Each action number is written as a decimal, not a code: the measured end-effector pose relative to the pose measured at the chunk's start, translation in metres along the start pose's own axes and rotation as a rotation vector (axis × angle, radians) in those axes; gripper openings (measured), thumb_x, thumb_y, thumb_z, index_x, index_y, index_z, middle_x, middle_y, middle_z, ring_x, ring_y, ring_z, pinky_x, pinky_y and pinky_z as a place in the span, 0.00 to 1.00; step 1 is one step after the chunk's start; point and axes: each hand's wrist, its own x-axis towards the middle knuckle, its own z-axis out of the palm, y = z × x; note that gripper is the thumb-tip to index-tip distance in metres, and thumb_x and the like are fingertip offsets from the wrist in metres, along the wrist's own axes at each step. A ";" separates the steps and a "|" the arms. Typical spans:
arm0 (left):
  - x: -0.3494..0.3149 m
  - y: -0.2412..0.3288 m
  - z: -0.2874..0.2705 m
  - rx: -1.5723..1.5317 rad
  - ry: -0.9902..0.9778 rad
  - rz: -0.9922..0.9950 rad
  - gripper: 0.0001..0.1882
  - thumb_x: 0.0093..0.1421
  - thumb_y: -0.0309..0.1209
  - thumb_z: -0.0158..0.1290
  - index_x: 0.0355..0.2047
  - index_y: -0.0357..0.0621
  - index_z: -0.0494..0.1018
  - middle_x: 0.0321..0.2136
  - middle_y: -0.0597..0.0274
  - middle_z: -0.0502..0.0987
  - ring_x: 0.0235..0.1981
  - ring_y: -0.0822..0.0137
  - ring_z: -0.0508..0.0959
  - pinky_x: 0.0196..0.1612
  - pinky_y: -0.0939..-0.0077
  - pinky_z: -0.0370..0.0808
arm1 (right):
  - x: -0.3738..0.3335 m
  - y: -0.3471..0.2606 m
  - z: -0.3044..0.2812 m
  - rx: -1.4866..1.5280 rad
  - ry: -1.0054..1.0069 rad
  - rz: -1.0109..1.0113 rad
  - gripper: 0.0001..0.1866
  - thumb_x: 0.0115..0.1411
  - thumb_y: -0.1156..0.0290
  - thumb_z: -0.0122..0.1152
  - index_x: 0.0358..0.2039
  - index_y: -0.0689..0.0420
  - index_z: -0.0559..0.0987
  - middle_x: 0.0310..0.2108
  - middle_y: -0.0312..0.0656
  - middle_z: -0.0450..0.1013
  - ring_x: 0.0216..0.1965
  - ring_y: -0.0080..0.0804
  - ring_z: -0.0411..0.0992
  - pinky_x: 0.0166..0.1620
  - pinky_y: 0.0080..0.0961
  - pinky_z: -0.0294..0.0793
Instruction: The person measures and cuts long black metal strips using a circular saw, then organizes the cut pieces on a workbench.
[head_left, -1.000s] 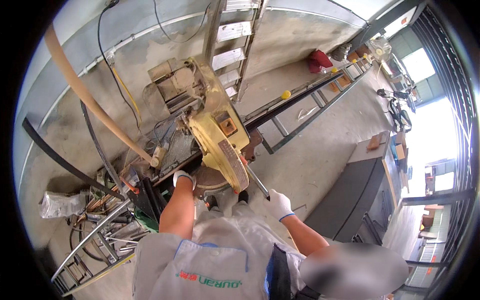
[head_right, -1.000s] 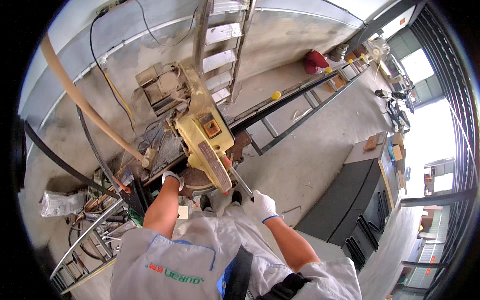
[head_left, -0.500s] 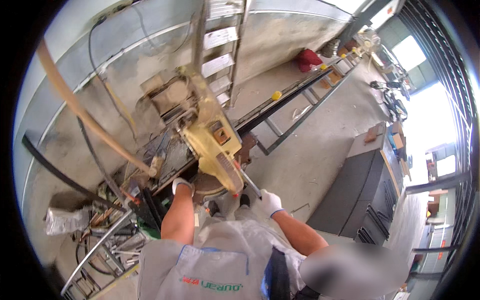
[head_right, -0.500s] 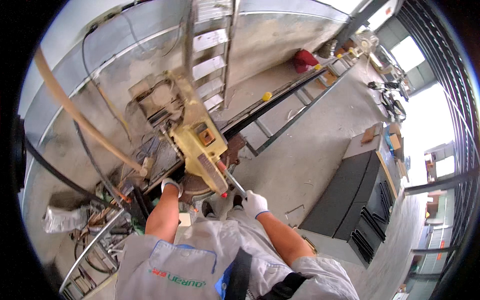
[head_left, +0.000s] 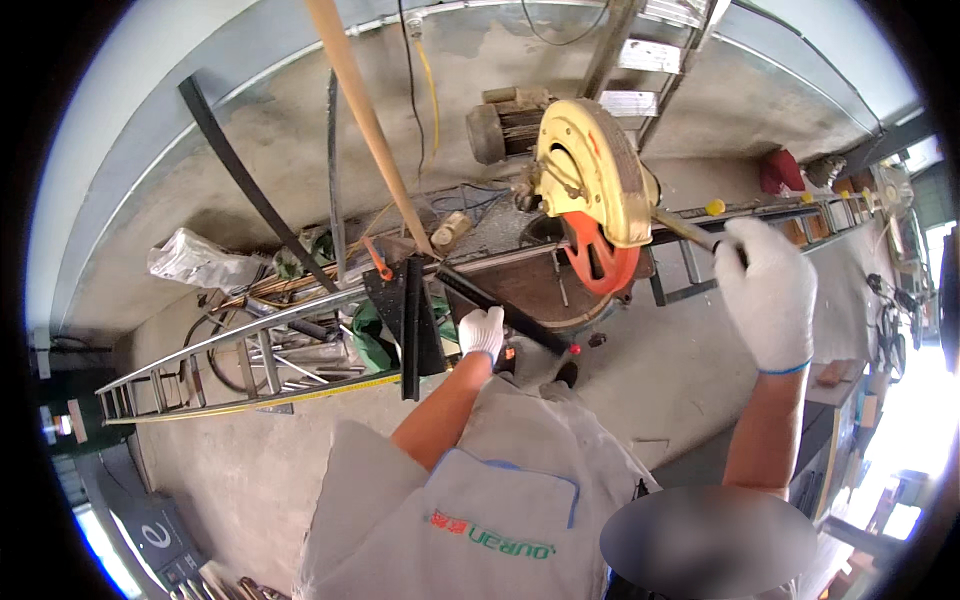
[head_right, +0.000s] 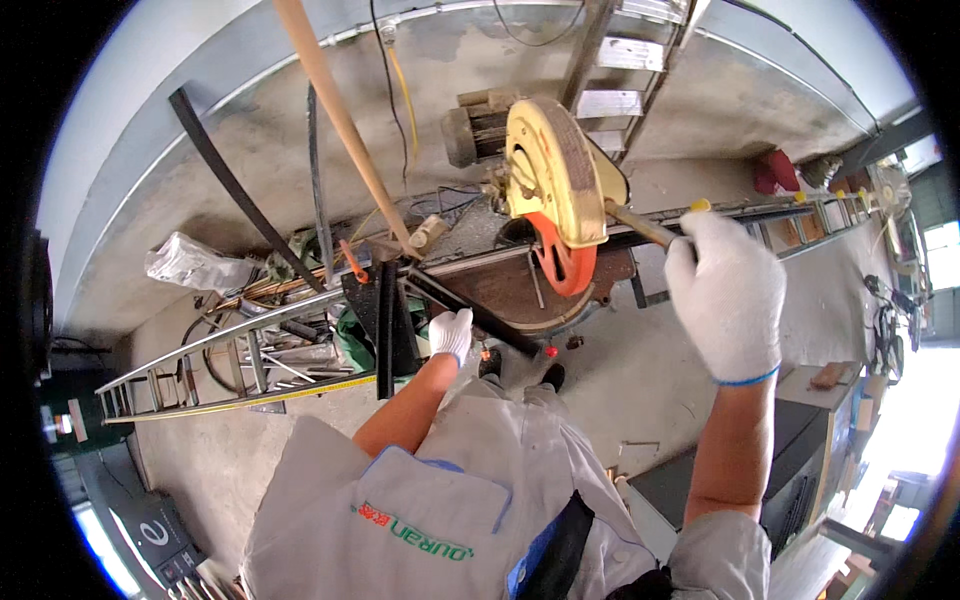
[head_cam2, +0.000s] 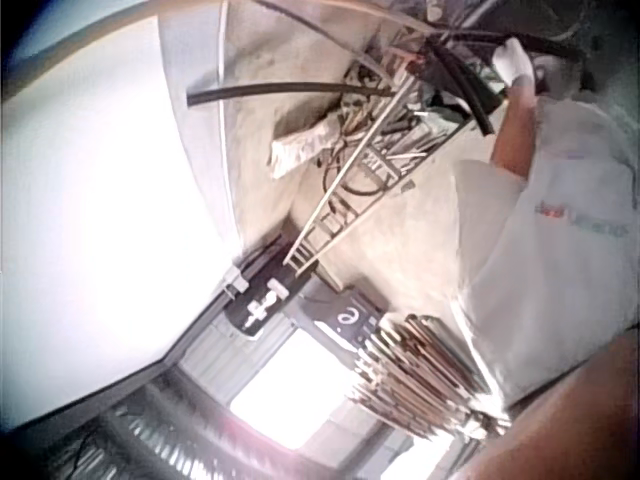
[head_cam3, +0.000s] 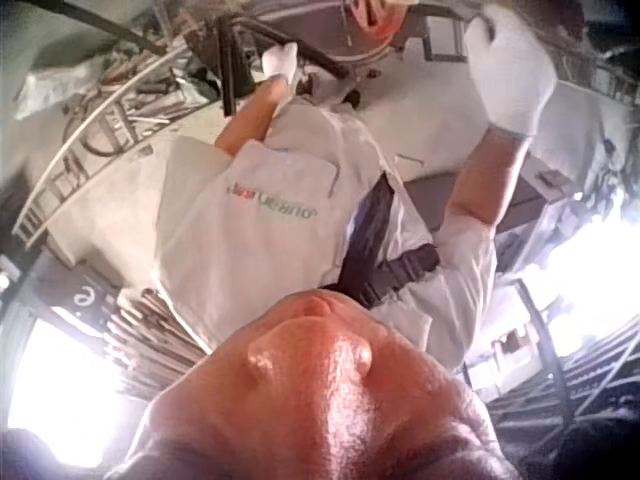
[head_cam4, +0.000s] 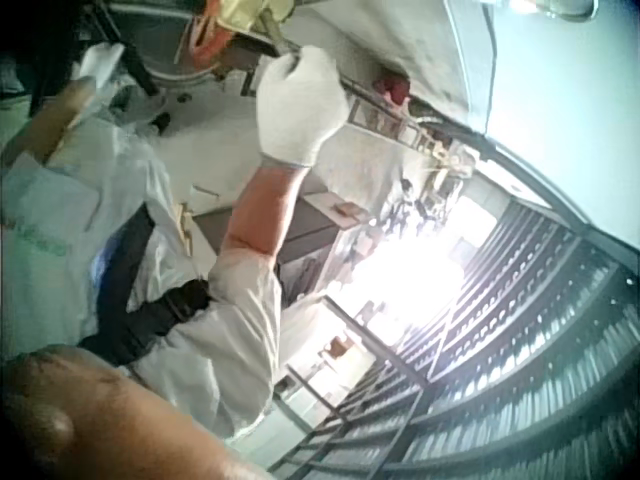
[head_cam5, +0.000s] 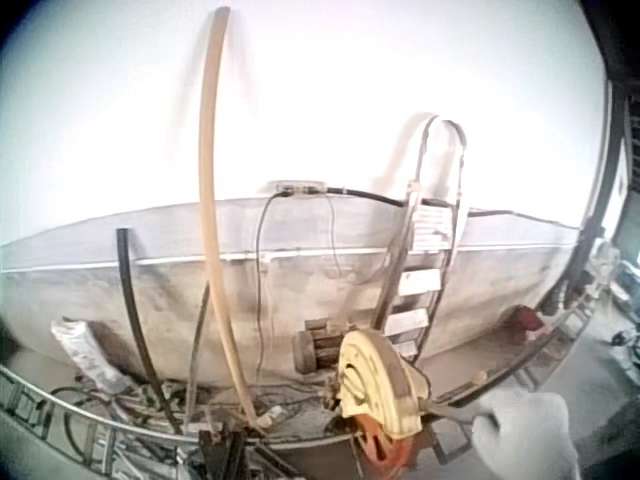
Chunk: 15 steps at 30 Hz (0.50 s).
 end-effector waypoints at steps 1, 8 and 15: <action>-0.009 0.019 -0.030 0.136 0.025 0.074 0.25 0.57 0.48 0.49 0.20 0.37 0.77 0.24 0.39 0.79 0.32 0.39 0.81 0.39 0.46 0.76 | 0.007 0.002 -0.002 -0.004 0.050 -0.009 0.07 0.57 0.70 0.61 0.35 0.56 0.81 0.31 0.50 0.78 0.33 0.52 0.77 0.37 0.43 0.76; 0.010 -0.007 -0.210 0.828 -0.018 0.258 0.16 0.52 0.40 0.51 0.24 0.41 0.81 0.30 0.42 0.82 0.34 0.43 0.83 0.39 0.51 0.80 | 0.010 -0.014 0.001 0.015 0.044 -0.016 0.07 0.58 0.70 0.61 0.36 0.56 0.81 0.32 0.48 0.79 0.35 0.50 0.78 0.38 0.41 0.76; 0.028 -0.015 -0.185 0.661 0.083 0.143 0.31 0.54 0.53 0.59 0.48 0.40 0.76 0.44 0.38 0.80 0.46 0.40 0.80 0.49 0.50 0.77 | 0.008 -0.006 0.005 0.067 0.178 0.069 0.07 0.58 0.68 0.62 0.37 0.54 0.81 0.33 0.47 0.79 0.35 0.50 0.78 0.38 0.39 0.78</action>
